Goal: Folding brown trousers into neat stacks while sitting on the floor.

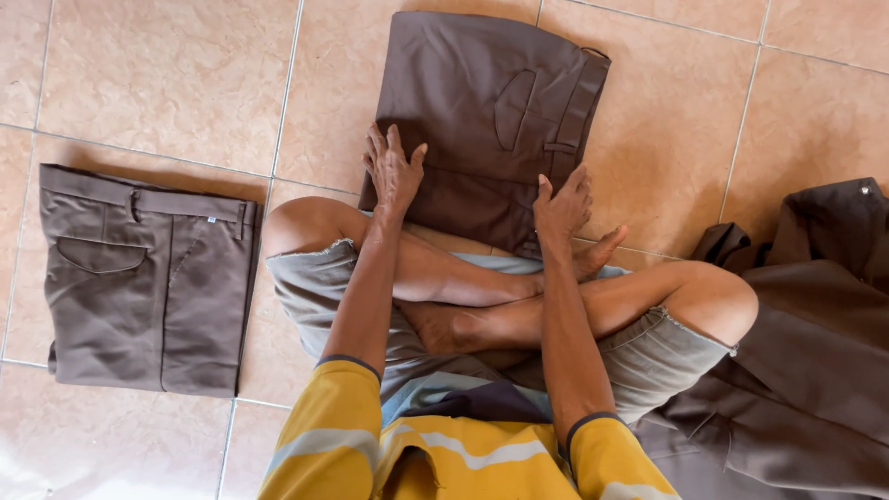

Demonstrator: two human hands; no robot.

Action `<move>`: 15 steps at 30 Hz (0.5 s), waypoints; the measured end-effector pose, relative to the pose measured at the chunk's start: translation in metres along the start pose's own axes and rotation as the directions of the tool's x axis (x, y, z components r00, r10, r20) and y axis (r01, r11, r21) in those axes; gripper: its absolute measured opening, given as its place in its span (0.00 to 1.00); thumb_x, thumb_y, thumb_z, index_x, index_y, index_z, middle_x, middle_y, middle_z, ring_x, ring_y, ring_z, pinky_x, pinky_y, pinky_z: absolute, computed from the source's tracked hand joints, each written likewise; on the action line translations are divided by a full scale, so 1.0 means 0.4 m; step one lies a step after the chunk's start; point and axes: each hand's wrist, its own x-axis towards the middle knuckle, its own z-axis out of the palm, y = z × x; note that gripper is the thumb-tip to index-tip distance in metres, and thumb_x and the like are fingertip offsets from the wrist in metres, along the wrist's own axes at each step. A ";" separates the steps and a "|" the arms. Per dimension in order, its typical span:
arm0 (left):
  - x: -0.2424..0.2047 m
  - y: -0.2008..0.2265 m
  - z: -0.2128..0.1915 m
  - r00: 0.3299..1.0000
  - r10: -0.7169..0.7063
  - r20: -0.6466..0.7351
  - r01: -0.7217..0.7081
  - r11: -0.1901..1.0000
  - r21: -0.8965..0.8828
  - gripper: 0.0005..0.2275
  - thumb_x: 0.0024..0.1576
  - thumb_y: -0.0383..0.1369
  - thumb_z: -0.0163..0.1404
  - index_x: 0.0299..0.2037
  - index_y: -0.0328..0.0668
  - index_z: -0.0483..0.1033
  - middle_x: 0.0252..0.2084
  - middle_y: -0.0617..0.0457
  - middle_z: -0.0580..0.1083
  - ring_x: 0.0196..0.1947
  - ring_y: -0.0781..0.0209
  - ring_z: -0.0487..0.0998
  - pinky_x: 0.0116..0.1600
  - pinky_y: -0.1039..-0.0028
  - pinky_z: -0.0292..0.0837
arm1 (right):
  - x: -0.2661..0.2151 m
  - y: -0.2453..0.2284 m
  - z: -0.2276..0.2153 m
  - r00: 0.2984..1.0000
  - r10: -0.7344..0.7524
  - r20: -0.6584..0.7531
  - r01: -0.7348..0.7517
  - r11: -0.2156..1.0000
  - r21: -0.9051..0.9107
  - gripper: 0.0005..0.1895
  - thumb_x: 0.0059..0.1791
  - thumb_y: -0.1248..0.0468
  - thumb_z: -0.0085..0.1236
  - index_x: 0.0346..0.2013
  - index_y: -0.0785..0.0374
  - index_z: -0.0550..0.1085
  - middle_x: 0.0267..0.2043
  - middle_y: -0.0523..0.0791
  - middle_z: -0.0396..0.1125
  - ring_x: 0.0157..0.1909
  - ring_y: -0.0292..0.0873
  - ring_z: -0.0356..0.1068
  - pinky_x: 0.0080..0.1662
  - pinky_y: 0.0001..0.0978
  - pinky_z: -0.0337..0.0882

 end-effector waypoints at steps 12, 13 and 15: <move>0.029 0.012 -0.027 0.971 -0.167 -0.169 0.164 0.986 -0.035 0.40 0.55 0.44 0.64 0.70 0.31 0.55 0.70 0.28 0.57 0.66 0.27 0.63 0.65 0.35 0.63 | 0.030 -0.022 -0.050 0.988 0.144 0.058 -0.153 0.962 0.224 0.57 0.45 0.33 0.70 0.71 0.68 0.56 0.60 0.63 0.58 0.59 0.70 0.63 0.48 0.67 0.72; 0.052 -0.022 -0.006 0.965 -0.214 -0.154 0.213 0.977 -0.023 0.41 0.51 0.45 0.67 0.69 0.35 0.56 0.66 0.34 0.61 0.63 0.31 0.66 0.63 0.39 0.66 | 0.036 -0.016 -0.049 0.993 0.119 -0.027 -0.104 0.944 0.312 0.48 0.42 0.43 0.75 0.64 0.67 0.64 0.54 0.62 0.62 0.54 0.68 0.66 0.48 0.62 0.72; 0.068 -0.066 0.026 0.957 -0.258 -0.130 0.258 0.966 -0.010 0.42 0.47 0.46 0.69 0.67 0.39 0.58 0.63 0.40 0.65 0.61 0.35 0.70 0.61 0.44 0.69 | 0.031 -0.024 -0.066 0.988 0.108 -0.115 -0.056 0.920 0.388 0.39 0.38 0.53 0.80 0.56 0.67 0.72 0.47 0.60 0.67 0.49 0.67 0.69 0.48 0.57 0.72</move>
